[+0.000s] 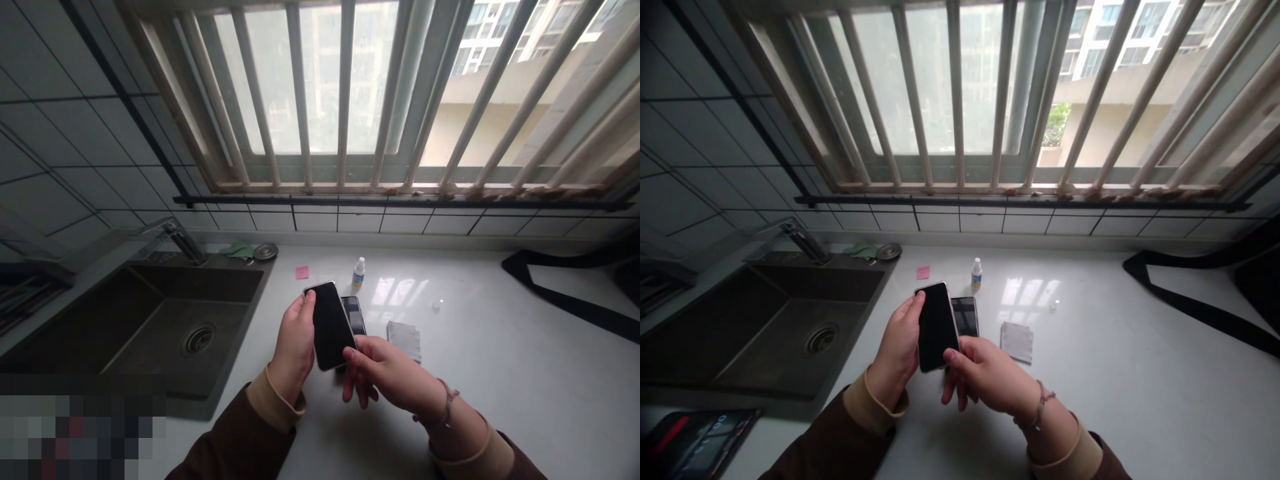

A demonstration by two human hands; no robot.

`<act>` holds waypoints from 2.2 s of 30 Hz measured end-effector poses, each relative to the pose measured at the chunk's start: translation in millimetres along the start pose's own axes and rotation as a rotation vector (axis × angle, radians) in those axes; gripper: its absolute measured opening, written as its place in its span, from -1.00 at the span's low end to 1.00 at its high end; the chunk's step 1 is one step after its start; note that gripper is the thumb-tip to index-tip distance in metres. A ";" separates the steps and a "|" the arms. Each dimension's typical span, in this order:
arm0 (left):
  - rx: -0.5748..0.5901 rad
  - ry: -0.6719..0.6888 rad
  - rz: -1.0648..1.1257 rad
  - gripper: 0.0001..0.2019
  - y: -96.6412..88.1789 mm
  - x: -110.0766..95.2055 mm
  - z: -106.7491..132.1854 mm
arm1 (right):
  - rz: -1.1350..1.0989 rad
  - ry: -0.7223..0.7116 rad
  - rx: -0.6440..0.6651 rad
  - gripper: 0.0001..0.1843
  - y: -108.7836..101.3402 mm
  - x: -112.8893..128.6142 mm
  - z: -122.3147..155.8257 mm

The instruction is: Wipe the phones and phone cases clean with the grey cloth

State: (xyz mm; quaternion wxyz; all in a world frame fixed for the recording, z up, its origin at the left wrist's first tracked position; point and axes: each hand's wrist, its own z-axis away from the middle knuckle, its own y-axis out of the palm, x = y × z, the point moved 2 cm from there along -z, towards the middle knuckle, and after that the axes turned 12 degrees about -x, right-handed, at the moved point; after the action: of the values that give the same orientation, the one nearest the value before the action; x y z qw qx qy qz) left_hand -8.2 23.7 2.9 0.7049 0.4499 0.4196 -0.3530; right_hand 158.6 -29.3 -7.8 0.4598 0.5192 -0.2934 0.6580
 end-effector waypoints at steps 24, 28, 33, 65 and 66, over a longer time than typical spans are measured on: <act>-0.039 0.067 0.192 -0.63 3.4 3.4 4.2 | 0.020 -0.044 -0.034 -0.42 4.4 2.4 1.2; -0.031 0.127 0.197 -0.64 3.3 2.2 3.1 | 0.095 -0.020 -0.055 -0.37 4.7 4.8 3.4; -0.020 0.122 0.200 -0.61 3.7 2.1 3.1 | 0.185 -0.073 -0.151 -0.32 1.7 4.3 2.9; 0.082 0.195 -0.621 -0.25 -8.2 -9.5 0.0 | 0.534 -0.391 -0.213 -0.73 2.3 14.6 7.2; 0.040 0.235 -0.663 -0.27 -9.5 -10.1 -3.7 | 0.570 -0.393 -0.231 -0.74 1.9 14.6 6.9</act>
State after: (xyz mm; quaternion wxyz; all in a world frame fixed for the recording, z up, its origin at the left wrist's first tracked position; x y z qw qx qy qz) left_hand -21.5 25.0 8.0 0.4902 0.3403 0.6140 -0.5166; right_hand 159.2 -31.6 8.3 0.2487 0.4776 -0.5815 0.6098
